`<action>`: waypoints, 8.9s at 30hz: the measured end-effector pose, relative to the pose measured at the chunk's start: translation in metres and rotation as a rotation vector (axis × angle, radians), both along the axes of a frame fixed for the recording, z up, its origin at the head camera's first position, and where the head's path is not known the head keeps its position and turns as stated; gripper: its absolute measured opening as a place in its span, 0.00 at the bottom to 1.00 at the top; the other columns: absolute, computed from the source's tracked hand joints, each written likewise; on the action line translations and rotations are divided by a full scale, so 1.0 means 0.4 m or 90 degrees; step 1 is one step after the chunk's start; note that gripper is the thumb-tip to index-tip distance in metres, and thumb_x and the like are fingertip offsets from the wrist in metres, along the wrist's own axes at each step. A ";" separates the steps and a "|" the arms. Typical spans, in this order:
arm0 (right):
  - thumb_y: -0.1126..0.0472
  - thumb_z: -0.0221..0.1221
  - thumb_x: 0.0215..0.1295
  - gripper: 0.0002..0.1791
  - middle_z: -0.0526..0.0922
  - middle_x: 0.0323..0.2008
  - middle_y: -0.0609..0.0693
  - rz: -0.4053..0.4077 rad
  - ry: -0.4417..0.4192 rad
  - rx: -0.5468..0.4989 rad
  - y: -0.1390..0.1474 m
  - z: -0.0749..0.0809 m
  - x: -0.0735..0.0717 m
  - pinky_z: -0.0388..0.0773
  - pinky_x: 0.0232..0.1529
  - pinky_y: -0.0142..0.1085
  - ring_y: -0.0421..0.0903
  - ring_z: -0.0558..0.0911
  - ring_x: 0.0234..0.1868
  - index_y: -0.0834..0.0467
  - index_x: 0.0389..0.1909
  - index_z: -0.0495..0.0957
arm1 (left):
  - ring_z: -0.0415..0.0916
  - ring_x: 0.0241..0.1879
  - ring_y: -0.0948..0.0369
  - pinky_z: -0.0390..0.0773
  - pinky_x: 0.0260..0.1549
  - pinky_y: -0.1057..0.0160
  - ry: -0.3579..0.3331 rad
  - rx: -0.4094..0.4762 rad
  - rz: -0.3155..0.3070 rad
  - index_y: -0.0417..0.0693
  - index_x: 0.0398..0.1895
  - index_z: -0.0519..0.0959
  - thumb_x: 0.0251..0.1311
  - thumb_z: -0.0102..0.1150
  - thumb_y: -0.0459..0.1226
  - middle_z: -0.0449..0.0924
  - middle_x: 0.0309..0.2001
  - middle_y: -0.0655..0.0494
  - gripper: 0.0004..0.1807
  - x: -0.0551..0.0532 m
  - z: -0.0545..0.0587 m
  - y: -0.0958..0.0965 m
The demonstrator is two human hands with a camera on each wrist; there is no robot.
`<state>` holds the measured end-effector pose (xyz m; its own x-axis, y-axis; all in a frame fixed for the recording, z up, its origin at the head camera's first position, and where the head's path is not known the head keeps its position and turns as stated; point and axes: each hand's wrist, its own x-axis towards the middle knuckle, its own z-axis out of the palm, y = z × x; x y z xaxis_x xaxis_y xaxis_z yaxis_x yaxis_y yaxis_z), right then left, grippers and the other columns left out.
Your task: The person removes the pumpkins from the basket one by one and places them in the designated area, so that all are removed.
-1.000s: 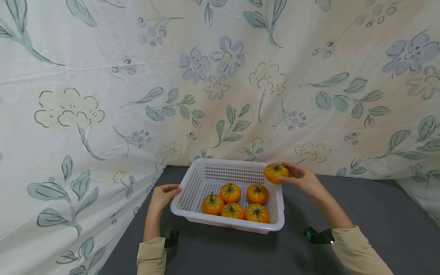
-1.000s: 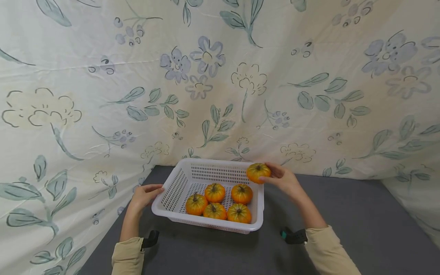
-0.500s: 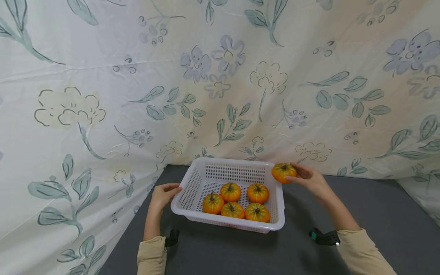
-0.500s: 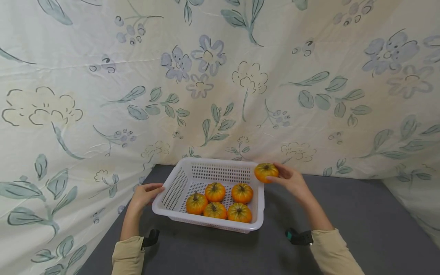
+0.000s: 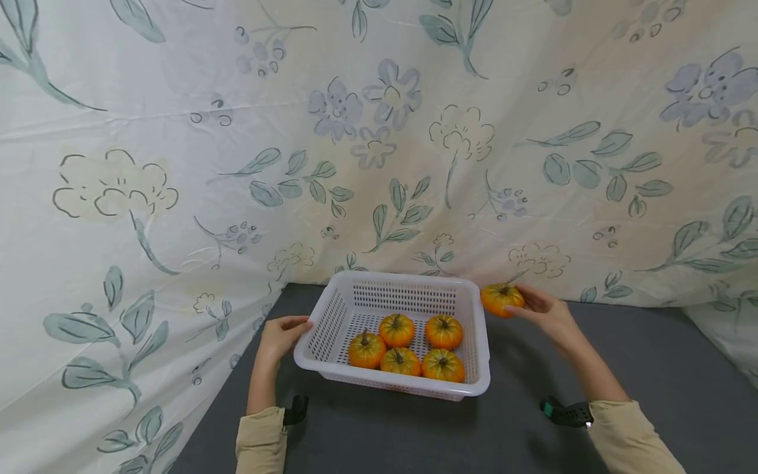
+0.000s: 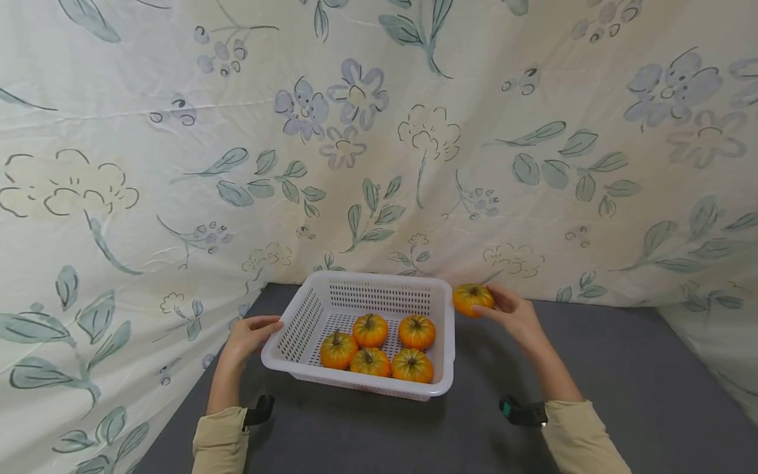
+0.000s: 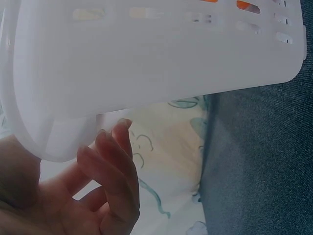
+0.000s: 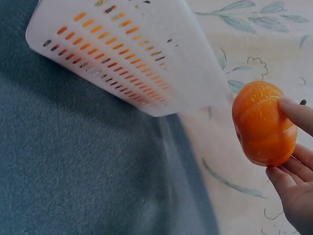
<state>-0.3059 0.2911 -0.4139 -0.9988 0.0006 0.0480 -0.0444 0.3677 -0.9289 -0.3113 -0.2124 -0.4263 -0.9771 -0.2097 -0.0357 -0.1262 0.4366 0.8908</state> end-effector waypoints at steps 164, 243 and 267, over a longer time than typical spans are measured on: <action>0.33 0.61 0.57 0.58 0.50 0.76 0.65 0.036 -0.070 0.156 -0.063 0.061 -0.024 0.55 0.68 0.64 0.68 0.52 0.75 0.62 0.77 0.46 | 0.80 0.30 0.64 0.78 0.27 0.65 -0.007 -0.004 0.017 0.37 0.52 0.80 0.61 0.63 0.42 0.83 0.46 0.39 0.21 0.004 0.006 0.002; 0.50 0.65 0.61 0.42 0.64 0.69 0.70 0.181 -0.063 0.224 -0.273 0.085 -0.081 0.65 0.66 0.58 0.67 0.65 0.70 0.71 0.68 0.62 | 0.79 0.33 0.63 0.81 0.30 0.63 -0.016 -0.016 -0.003 0.36 0.55 0.79 0.61 0.62 0.42 0.81 0.51 0.37 0.23 0.006 0.009 -0.007; 0.55 0.66 0.59 0.38 0.71 0.63 0.72 0.191 -0.101 0.278 -0.307 0.062 -0.091 0.68 0.64 0.56 0.65 0.73 0.63 0.76 0.63 0.67 | 0.79 0.32 0.62 0.80 0.28 0.63 -0.011 -0.026 -0.002 0.36 0.54 0.79 0.61 0.62 0.42 0.82 0.48 0.37 0.22 -0.002 0.001 -0.005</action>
<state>-0.3424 0.1681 -0.3892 -0.9470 -0.2719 -0.1711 -0.0788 0.7130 -0.6968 -0.3119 -0.2142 -0.4259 -0.9770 -0.2086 -0.0437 -0.1398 0.4725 0.8702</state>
